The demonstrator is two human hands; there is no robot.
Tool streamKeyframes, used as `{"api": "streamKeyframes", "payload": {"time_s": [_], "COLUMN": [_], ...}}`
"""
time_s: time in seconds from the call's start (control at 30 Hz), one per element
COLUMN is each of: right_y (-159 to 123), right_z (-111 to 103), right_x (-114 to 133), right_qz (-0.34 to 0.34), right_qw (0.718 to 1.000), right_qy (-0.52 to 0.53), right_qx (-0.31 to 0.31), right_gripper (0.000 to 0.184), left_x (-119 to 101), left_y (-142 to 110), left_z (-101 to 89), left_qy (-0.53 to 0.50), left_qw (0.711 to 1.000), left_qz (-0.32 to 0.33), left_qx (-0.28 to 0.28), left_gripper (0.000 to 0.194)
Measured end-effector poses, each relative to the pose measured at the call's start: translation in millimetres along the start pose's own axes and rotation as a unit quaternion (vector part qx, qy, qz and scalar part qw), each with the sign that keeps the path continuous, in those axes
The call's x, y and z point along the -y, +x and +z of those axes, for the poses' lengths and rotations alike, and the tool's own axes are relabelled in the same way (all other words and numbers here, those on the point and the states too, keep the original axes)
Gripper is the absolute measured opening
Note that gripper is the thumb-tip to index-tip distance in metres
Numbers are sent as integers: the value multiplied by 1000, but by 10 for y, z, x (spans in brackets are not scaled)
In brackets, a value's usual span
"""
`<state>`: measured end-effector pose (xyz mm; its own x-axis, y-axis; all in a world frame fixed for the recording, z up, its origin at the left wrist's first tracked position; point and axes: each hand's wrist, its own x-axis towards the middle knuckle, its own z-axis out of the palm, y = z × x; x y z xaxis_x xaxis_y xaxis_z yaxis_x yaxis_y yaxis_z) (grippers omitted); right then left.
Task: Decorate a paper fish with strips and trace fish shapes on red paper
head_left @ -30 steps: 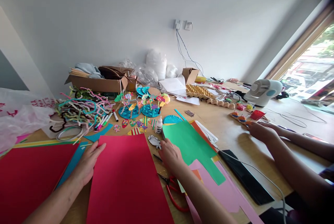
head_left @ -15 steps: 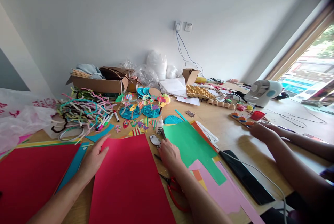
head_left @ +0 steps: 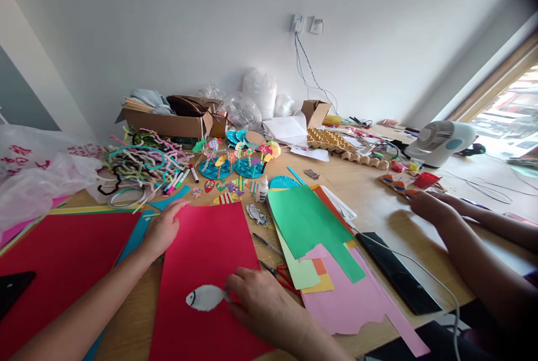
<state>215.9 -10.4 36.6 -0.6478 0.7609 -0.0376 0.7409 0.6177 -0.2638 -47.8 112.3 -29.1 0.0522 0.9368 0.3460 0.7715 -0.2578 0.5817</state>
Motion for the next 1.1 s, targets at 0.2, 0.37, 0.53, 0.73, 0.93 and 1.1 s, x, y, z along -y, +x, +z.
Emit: {"api": "streamKeyframes", "payload": {"time_s": [0.2,0.37,0.53,0.73,0.93,1.1], "right_y": [19,4,-9,-36,38,155], "right_z": [192,323,308,-35,-68,45], "right_x": [177,261,288,-238,-707,-763], "right_qz": [-14,-25,-9,235,296,290], "right_qw": [1000,999,999,972,952,954], "right_qy": [-17,-33,-18,-21,-73,-72], "right_qx": [13,18,44,-4,-9,-17], "right_gripper": [7,2,12,14,13,18], "left_x": [-217,-460,-595,-608,-531,-470], "left_y": [-61,-400,-858,-1173,-1467,-1634], "left_z": [-185,-359,-367,-466,-493,-411], "left_qy": [60,77,86,108,97,136], "left_qw": [995,986,969,957,949,939], "left_qz": [80,134,161,99,129,185], "left_qx": [-9,69,164,249,270,256], "left_gripper": [49,41,38,41,67,102]}}
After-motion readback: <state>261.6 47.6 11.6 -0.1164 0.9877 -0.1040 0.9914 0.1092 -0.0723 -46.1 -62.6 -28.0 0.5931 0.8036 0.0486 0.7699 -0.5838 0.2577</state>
